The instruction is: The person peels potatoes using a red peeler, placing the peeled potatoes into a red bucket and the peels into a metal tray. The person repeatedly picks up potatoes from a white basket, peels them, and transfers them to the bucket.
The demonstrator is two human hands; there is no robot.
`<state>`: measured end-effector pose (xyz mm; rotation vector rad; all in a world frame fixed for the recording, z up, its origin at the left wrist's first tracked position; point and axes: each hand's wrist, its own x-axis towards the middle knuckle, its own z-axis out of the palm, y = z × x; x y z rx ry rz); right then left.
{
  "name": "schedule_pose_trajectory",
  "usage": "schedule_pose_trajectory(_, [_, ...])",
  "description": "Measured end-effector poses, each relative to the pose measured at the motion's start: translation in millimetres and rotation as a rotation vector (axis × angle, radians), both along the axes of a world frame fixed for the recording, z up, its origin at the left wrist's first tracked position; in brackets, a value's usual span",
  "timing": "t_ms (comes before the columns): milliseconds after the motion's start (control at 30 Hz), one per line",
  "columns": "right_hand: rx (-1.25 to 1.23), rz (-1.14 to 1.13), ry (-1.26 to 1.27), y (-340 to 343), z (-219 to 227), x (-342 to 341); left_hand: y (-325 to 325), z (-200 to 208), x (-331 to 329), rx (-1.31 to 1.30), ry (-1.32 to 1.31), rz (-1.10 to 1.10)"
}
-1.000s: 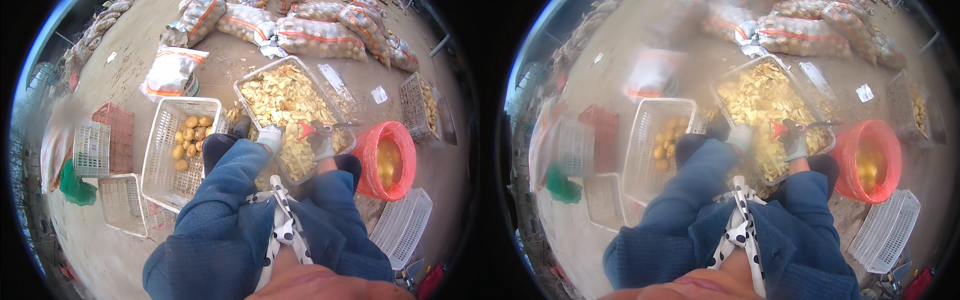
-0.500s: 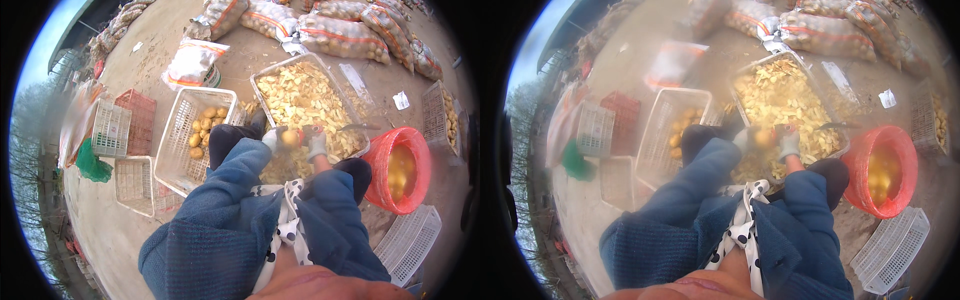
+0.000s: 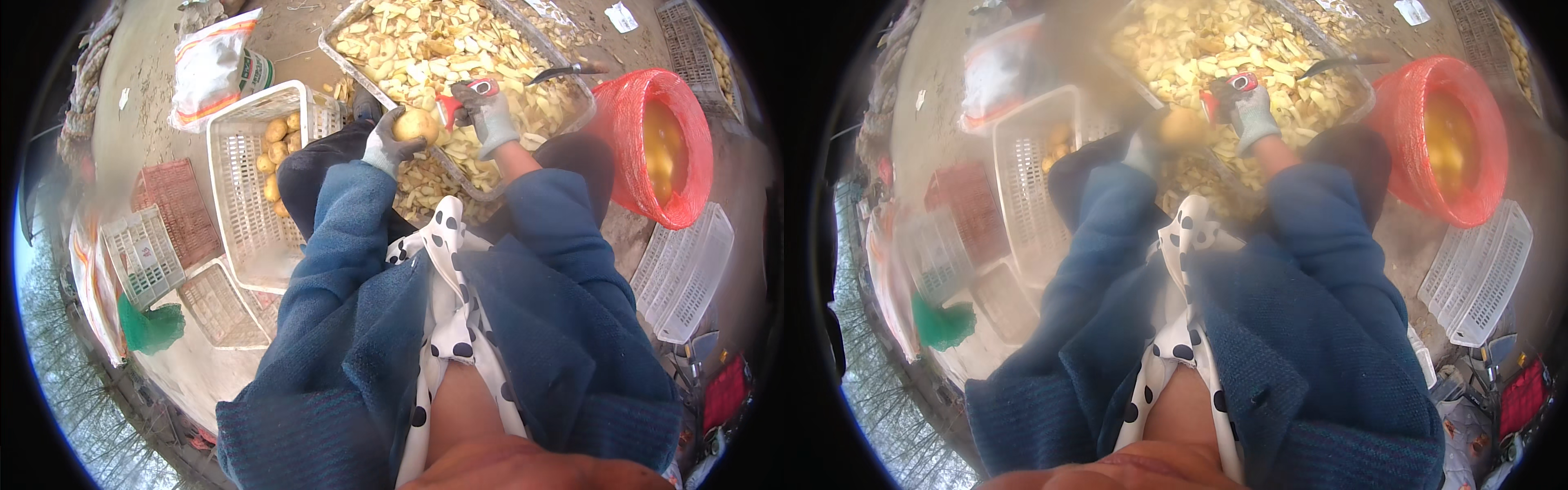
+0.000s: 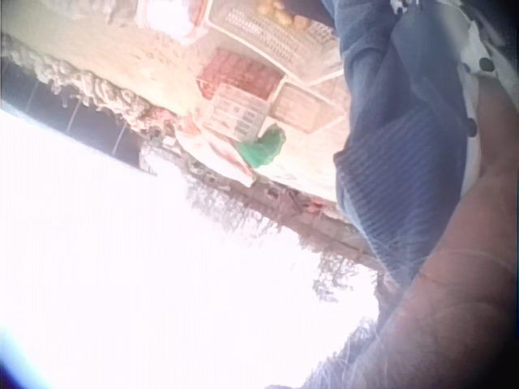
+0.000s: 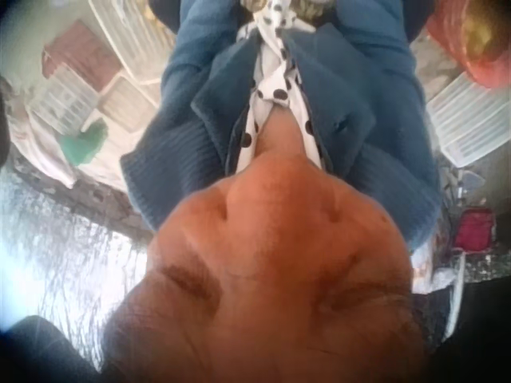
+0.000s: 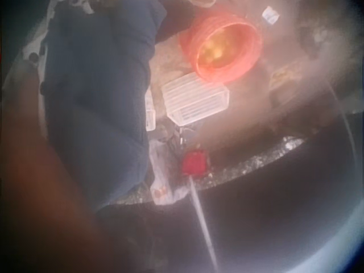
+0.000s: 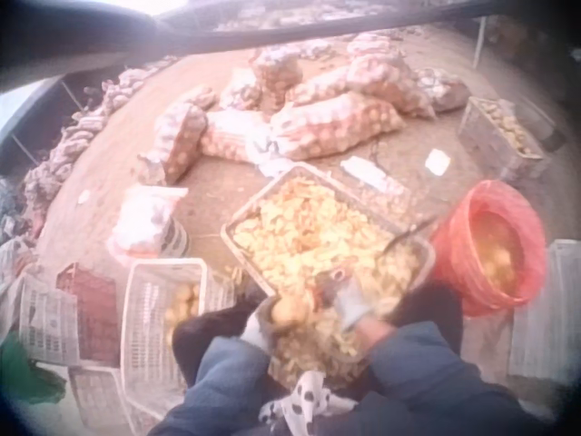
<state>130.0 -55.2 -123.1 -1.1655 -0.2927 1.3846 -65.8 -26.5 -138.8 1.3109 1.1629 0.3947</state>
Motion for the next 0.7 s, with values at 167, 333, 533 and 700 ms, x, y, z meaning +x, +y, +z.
schedule_pose_trajectory(167, [-0.124, 0.087, -0.12, 6, 5, -5, 15, -12, -6, -0.093, -0.123, 0.049])
schedule_pose_trajectory(333, [0.087, 0.183, -0.027, 10, 32, -11, 16, -31, -9, 0.019, -0.063, -0.035])
schedule_pose_trajectory(533, [-0.002, 0.078, -0.29, 18, -27, -2, 22, -40, -17, -0.015, -0.071, -0.067])
schedule_pose_trajectory(700, [-0.03, -0.053, -0.125, 12, -9, 9, 23, -44, -16, -0.004, -0.075, -0.084])
